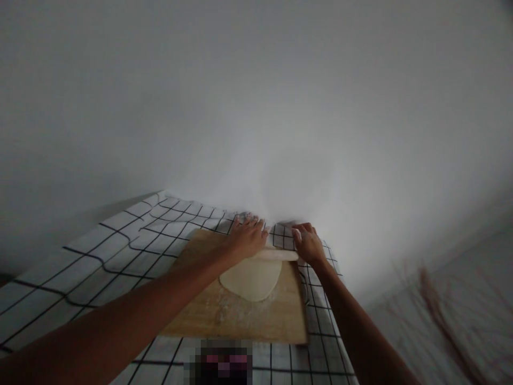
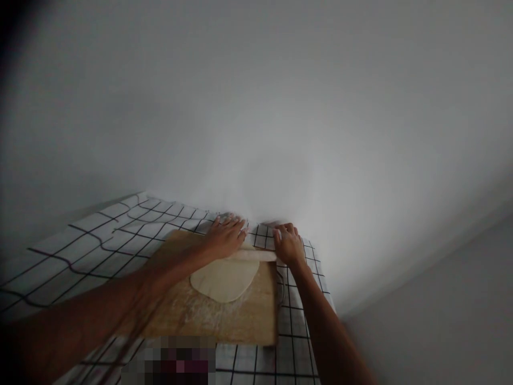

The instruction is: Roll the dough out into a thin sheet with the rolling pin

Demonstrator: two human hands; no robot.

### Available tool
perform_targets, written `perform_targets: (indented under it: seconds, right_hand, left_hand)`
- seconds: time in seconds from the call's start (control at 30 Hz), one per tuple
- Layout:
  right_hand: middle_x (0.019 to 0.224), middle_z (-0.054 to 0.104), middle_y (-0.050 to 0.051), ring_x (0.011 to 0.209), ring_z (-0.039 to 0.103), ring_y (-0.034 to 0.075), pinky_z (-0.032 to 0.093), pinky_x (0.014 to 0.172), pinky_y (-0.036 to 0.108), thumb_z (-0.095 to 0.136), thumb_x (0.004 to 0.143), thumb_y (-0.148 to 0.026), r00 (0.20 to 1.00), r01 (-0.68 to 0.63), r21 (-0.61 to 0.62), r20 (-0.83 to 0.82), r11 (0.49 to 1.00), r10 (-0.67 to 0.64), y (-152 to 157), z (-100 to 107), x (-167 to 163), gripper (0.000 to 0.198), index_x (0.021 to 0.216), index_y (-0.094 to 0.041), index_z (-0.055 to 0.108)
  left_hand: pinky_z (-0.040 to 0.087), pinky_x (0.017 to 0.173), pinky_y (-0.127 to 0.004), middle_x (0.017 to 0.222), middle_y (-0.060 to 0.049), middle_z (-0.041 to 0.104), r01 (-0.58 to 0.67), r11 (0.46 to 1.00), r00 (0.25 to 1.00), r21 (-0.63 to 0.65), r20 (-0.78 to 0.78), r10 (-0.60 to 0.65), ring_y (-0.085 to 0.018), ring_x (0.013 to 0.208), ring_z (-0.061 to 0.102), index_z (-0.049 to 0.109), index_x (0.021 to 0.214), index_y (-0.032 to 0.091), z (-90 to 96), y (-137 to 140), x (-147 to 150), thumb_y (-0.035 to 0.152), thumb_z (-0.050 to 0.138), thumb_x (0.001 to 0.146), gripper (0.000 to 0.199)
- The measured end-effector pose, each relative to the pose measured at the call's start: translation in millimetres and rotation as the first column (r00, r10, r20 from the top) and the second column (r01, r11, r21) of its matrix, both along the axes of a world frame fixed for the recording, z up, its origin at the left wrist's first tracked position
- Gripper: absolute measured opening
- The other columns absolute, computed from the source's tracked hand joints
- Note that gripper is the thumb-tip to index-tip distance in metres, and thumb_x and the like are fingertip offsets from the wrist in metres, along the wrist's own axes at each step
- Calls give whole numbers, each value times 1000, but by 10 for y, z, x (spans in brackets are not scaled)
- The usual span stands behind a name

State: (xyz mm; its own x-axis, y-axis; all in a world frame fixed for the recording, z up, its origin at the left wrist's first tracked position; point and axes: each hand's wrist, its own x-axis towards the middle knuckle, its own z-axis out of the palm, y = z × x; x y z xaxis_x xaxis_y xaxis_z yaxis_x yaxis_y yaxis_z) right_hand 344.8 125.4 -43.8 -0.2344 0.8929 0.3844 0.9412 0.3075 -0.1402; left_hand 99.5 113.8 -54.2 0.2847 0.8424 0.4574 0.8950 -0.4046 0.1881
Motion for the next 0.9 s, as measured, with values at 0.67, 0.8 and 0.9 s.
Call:
perform_targets:
  seconds: [0.67, 0.8, 0.9]
  right_hand:
    - [148, 61, 5, 141, 52, 27, 37, 119, 50, 48, 104, -30, 985, -53, -67, -170, 996, 41, -2291, -224, -221, 36, 138, -28, 61]
    - [121, 73, 6, 113, 67, 26, 48, 100, 42, 57, 95, -18, 991, -8, -40, -131, 999, 3, -2421, -26, -351, 30, 123, -27, 66]
    - [112, 73, 8, 104, 66, 27, 47, 92, 41, 56, 94, -18, 996, -3, -28, -88, 1000, 0, -2463, 143, -284, 24, 116, -26, 65]
  left_hand:
    - [30, 124, -60, 156, -7, 52, 316, 939, 949, 133, -32, -315, -31, 148, 42, 42, 157, 25, -161, -1532, -504, 18, 39, 102, 55]
    - [33, 124, -54, 159, -5, 48, 397, 917, 917, -41, 45, -396, -29, 148, 43, 40, 158, 28, -65, -1702, -821, 21, 42, 101, 57]
    - [42, 118, -47, 156, -7, 53, 412, 898, 904, -157, 197, -381, -28, 143, 50, 47, 153, 27, 188, -1668, -1107, 30, 47, 101, 52]
